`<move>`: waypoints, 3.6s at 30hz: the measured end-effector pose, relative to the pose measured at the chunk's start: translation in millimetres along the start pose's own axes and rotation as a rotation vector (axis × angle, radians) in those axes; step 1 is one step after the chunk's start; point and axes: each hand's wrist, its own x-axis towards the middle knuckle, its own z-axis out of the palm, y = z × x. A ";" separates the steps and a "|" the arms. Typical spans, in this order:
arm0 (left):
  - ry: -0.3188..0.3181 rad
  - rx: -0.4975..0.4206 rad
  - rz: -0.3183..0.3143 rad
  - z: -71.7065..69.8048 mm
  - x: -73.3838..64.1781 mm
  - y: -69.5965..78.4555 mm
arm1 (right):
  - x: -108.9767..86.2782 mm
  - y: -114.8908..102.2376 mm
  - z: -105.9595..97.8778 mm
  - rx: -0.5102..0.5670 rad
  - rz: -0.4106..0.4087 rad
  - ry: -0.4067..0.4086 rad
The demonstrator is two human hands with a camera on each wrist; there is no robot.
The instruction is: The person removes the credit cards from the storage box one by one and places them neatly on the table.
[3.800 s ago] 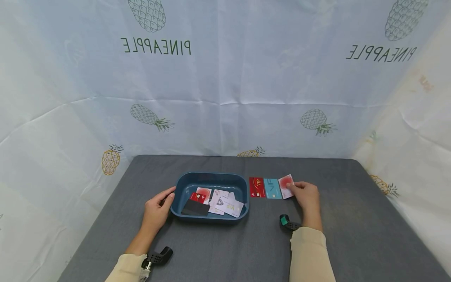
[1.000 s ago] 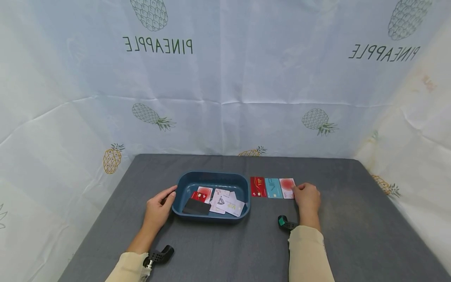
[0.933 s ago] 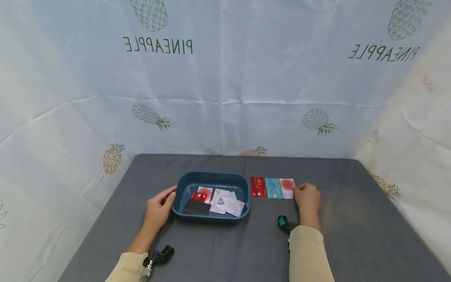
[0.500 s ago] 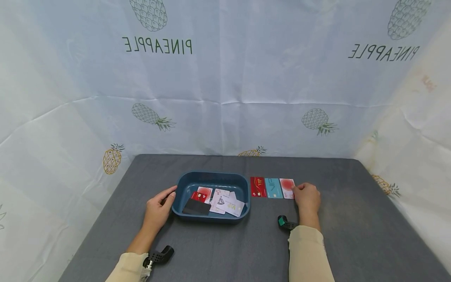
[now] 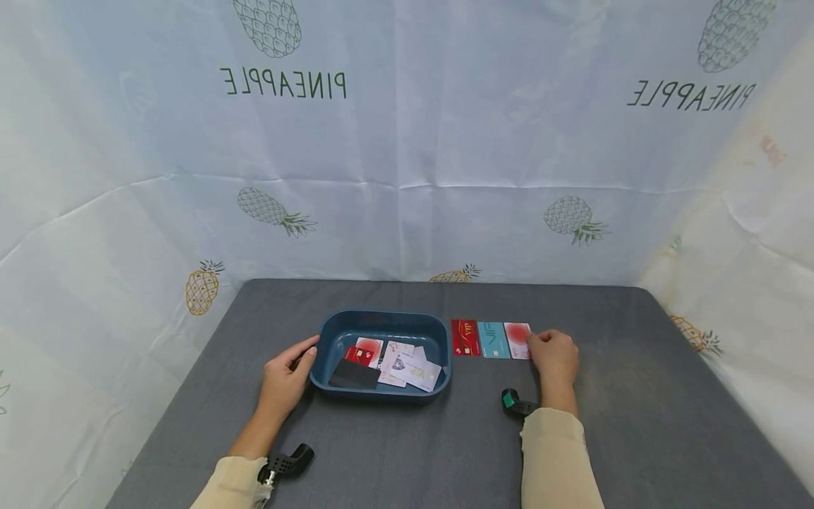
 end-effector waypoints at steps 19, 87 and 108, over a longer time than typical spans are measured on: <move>0.013 -0.016 0.026 0.4 0.4 -2.3 | -29.2 -66.6 -2.1 0.250 -0.347 -0.048; 0.020 -0.055 0.023 3.5 -0.5 -10.2 | -104.6 -117.0 92.3 -0.496 -0.927 -0.294; 0.024 -0.090 0.017 5.5 3.7 -11.1 | -102.0 -123.2 91.0 -0.532 -0.933 -0.327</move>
